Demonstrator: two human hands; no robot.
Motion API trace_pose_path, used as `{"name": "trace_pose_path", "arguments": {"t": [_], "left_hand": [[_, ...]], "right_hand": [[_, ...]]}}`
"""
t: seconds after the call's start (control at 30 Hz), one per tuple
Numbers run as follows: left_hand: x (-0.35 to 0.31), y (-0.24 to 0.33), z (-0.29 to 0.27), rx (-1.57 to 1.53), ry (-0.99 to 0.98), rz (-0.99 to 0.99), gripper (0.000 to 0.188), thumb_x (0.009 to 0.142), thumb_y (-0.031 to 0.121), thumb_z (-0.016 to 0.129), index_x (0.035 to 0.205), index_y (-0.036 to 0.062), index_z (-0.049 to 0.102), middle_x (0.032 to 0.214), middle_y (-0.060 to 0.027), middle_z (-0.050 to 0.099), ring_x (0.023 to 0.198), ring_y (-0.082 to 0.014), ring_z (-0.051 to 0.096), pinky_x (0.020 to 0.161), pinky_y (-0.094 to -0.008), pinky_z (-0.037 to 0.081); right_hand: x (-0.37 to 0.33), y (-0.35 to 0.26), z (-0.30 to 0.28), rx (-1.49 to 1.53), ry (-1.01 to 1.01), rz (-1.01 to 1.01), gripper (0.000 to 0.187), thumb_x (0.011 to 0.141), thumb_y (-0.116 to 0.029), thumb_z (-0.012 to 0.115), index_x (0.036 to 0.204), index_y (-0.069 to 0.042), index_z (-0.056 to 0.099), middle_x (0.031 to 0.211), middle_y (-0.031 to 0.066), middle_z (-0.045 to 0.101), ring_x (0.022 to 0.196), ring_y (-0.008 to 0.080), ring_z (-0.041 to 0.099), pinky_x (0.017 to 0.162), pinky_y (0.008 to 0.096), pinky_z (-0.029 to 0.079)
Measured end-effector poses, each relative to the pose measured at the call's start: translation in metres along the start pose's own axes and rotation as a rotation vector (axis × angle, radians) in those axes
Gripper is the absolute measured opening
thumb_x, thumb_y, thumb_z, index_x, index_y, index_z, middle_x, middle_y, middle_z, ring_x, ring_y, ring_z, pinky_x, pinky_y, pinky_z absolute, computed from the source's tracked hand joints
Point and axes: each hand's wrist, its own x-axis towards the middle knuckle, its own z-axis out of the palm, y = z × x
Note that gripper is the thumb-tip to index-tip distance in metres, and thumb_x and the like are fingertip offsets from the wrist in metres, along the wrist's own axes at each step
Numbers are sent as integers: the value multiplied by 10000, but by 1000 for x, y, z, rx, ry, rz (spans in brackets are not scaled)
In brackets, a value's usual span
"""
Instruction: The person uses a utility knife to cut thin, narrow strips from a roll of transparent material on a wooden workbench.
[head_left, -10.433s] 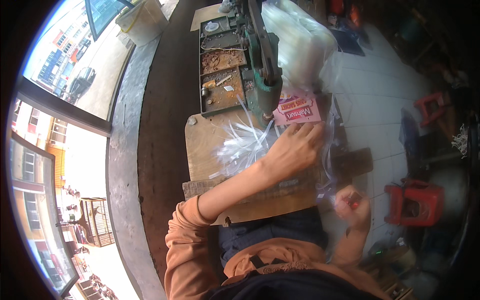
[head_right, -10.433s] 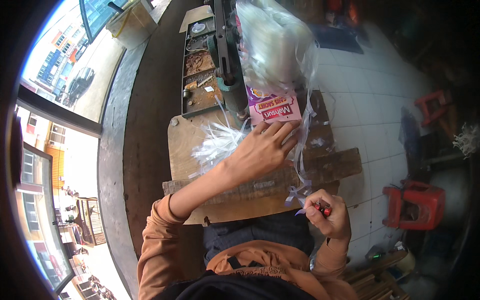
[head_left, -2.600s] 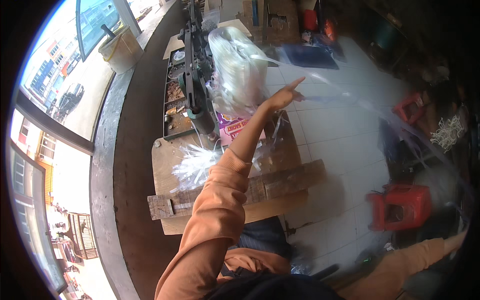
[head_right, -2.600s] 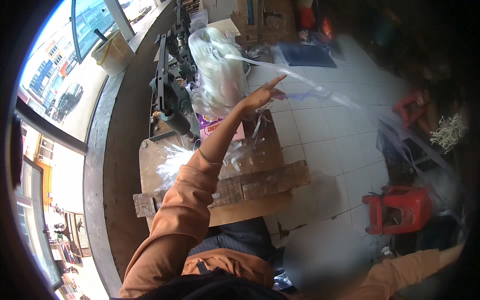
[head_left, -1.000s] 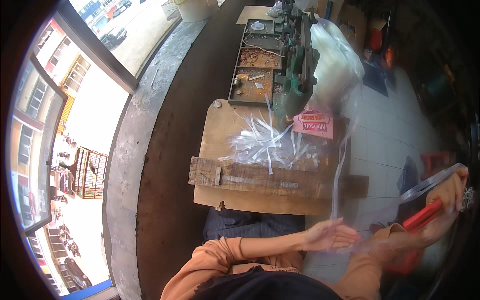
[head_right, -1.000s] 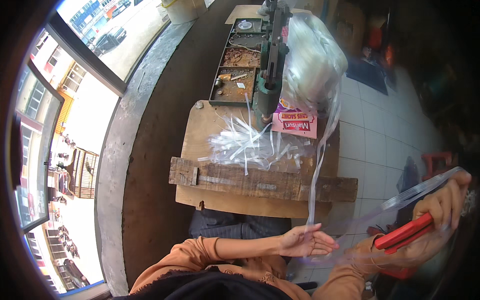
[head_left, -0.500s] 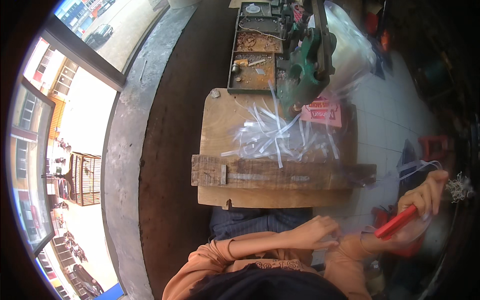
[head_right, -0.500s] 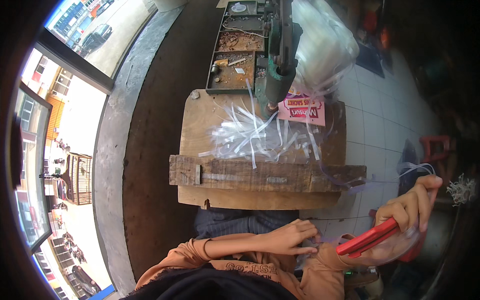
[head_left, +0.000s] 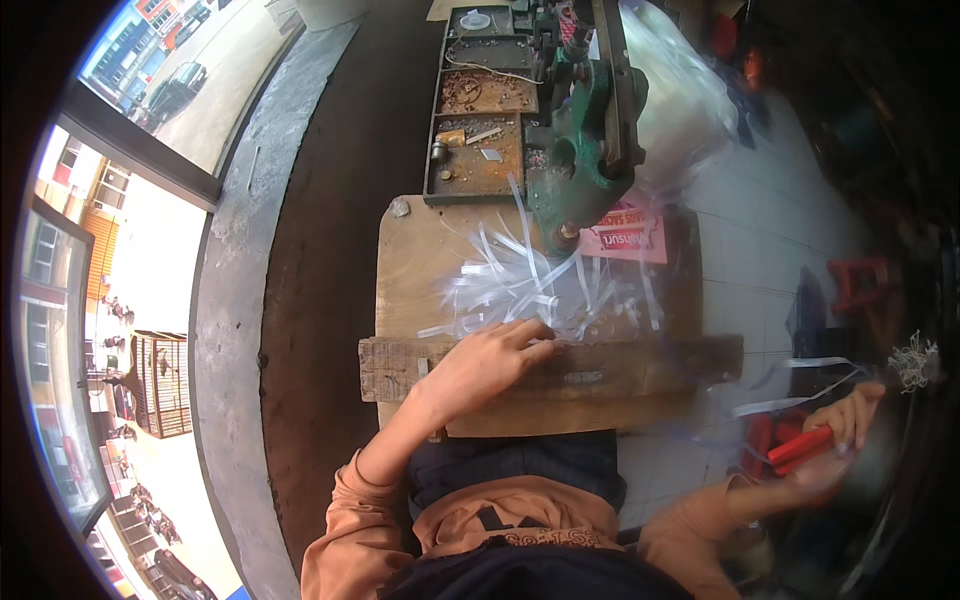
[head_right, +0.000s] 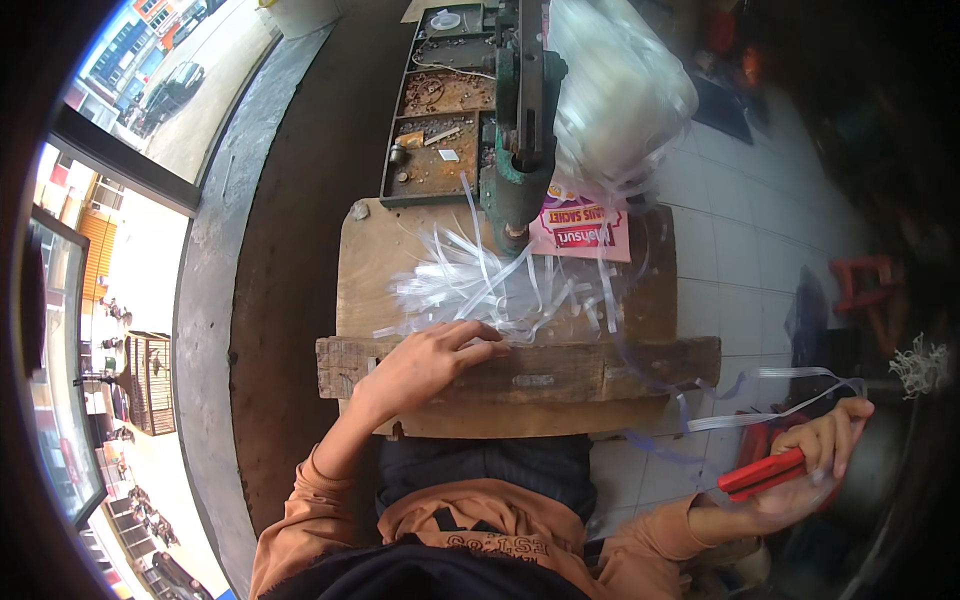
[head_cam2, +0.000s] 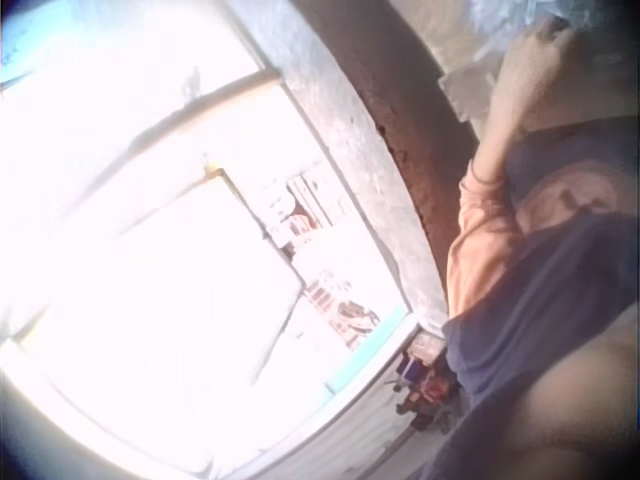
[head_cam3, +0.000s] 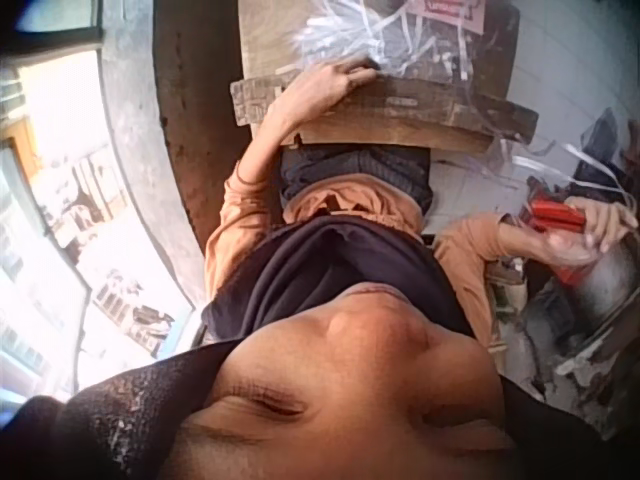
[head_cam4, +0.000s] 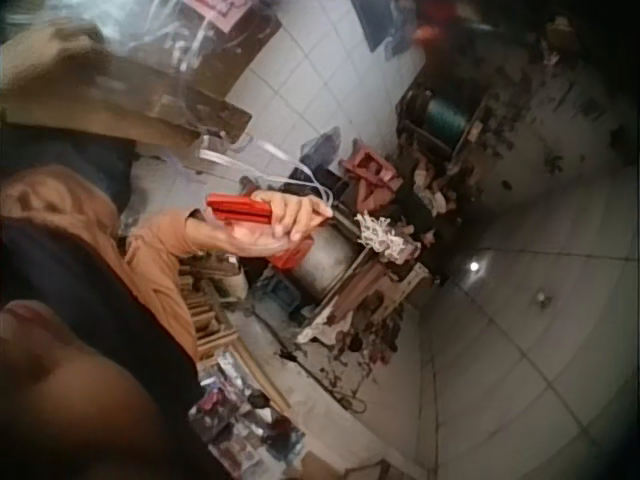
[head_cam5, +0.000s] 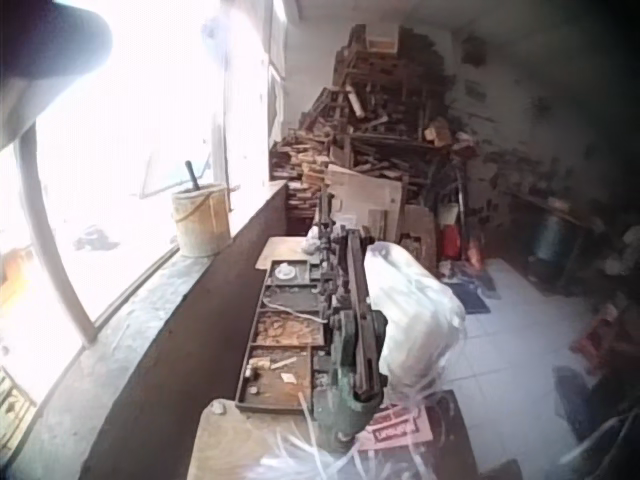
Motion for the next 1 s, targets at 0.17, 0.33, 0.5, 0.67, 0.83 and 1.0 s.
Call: {"name": "trace_pose_path", "arguments": {"t": [0.17, 0.33, 0.5, 0.67, 0.83, 1.0], "left_hand": [[0, -26, -25, 314, 30, -96, 330, 757, 74, 549, 1076, 130, 612, 1057, -21, 581, 925, -220, 601, 886, -357, 442], [38, -33, -17, 288, 141, 26, 442, 853, 351, 546, 1182, 57, 552, 1183, -90, 553, 1128, -235, 512, 986, -407, 366], [46, -31, -6, 369, -63, -19, 649, 869, 527, 480, 1267, 14, 473, 1267, -146, 494, 1242, -303, 416, 1056, -474, 284], [36, -42, 1, 378, -35, 50, 510, 844, 349, 596, 1325, 254, 458, 1091, -102, 537, 1132, -277, 487, 1027, -483, 315], [35, -39, 2, 374, -109, 178, 556, 805, 343, 626, 1332, 300, 455, 1049, -65, 542, 1063, -223, 516, 915, -439, 378], [26, -25, -12, 416, -15, 41, 576, 753, 342, 666, 1288, 203, 502, 1089, -51, 545, 1081, -192, 516, 932, -442, 368]], "right_hand": [[-5, -10, -16, -77, 100, -77, 337, 1018, -235, 269, 1102, 19, 473, 586, -6, 399, 478, 83, 334, 480, 215, 329], [3, 7, -26, 4, 125, -47, 334, 1018, -228, 263, 1101, 17, 474, 587, -7, 399, 477, 82, 333, 482, 209, 334], [4, 8, -25, 25, 47, -25, 352, 1020, -243, 252, 1085, 13, 484, 586, -6, 406, 470, 85, 337, 475, 211, 333], [-7, 1, -34, -23, 135, -57, 313, 1016, -217, 282, 1088, 12, 482, 589, -12, 399, 470, 82, 334, 475, 212, 333], [-12, 5, -42, -74, 158, -26, 275, 1011, -190, 309, 1095, 12, 477, 597, -18, 385, 476, 76, 326, 477, 210, 327], [-8, 22, -36, -44, 134, -7, 264, 1010, -186, 316, 1104, 2, 477, 596, -24, 375, 478, 68, 315, 477, 205, 313]]}}
